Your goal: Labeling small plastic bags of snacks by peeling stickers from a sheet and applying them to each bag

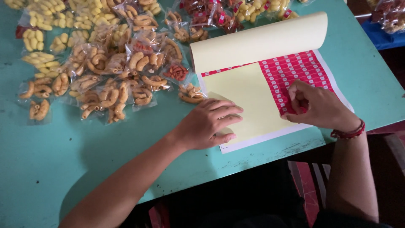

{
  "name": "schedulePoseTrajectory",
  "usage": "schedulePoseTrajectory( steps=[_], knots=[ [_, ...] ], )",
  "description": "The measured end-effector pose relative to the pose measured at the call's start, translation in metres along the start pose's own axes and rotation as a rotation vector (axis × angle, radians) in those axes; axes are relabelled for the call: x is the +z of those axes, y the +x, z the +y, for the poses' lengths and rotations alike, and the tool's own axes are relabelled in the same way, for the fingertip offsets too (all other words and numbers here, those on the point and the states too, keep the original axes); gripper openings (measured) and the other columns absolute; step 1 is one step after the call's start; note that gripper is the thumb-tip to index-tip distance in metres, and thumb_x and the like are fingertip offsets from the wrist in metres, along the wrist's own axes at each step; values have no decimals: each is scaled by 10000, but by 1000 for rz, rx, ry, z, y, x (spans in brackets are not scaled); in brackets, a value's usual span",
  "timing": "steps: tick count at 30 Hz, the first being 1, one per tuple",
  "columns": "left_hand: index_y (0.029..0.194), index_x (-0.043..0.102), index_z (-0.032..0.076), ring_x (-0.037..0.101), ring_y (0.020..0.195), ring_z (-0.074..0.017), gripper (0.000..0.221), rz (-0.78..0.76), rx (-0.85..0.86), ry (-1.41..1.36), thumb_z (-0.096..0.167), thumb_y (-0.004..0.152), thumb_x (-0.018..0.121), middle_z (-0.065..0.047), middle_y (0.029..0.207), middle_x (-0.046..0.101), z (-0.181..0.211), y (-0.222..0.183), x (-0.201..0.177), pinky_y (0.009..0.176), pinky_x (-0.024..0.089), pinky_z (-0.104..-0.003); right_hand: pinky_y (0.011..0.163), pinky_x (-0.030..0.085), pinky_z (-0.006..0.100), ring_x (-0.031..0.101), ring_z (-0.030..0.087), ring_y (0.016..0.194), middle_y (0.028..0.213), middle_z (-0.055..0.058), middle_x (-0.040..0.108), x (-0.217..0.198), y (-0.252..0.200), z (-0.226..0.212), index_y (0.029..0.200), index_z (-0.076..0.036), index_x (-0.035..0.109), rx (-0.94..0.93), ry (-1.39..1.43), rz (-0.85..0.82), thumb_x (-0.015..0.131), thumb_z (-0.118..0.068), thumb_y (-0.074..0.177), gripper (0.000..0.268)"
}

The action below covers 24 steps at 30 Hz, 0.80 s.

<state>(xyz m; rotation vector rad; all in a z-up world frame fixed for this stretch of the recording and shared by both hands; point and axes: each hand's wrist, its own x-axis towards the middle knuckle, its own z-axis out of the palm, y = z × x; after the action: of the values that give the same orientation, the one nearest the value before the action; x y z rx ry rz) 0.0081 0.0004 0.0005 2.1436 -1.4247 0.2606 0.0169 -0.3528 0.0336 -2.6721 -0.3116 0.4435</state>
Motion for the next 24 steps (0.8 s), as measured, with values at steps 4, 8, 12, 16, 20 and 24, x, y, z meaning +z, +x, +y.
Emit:
schedulePoseTrajectory(
  steps=[4,8,12,16,20,24],
  knots=[
    [1296,689,97,557,1324,-287,417,-2,-15,-16,330,951,692,-57,1401,646,0,0,0,1048,471,-498,583,540,285,690,150,709,863,-7,720,-11,6,-12,957,-175,571,99,-108,-144,860,-362,783,386],
    [1311,682,93,558,1325,-295,424,-7,-3,-4,345,970,678,-65,1403,648,-1,-1,1,1054,464,-504,562,479,279,631,119,593,721,-44,697,-15,12,-12,887,-189,557,35,-153,-141,875,-353,772,375],
    [1300,689,81,565,1315,-289,423,-5,3,-6,338,965,676,-73,1388,656,0,1,-1,1066,466,-501,574,455,291,644,136,606,735,-27,710,-17,13,-17,881,-185,558,70,-166,-166,875,-374,770,386],
    [1289,694,87,562,1313,-284,413,12,0,-8,331,956,691,-62,1386,653,0,0,0,1051,471,-493,558,439,284,635,137,590,725,-26,715,-17,15,-16,877,-178,554,68,-168,-190,872,-401,772,402],
    [1292,691,79,562,1315,-294,418,7,-2,-16,333,961,693,-75,1388,654,0,0,-2,1061,471,-496,551,457,278,646,130,573,713,-30,730,-19,15,-18,858,-171,568,46,-135,-189,878,-349,764,370],
    [1286,690,78,564,1305,-292,410,4,-3,-21,326,960,700,-75,1383,652,0,0,-3,1050,471,-497,581,476,289,669,131,592,703,-26,718,-19,14,-20,872,-178,577,51,-149,-181,881,-341,767,361]
  ],
)
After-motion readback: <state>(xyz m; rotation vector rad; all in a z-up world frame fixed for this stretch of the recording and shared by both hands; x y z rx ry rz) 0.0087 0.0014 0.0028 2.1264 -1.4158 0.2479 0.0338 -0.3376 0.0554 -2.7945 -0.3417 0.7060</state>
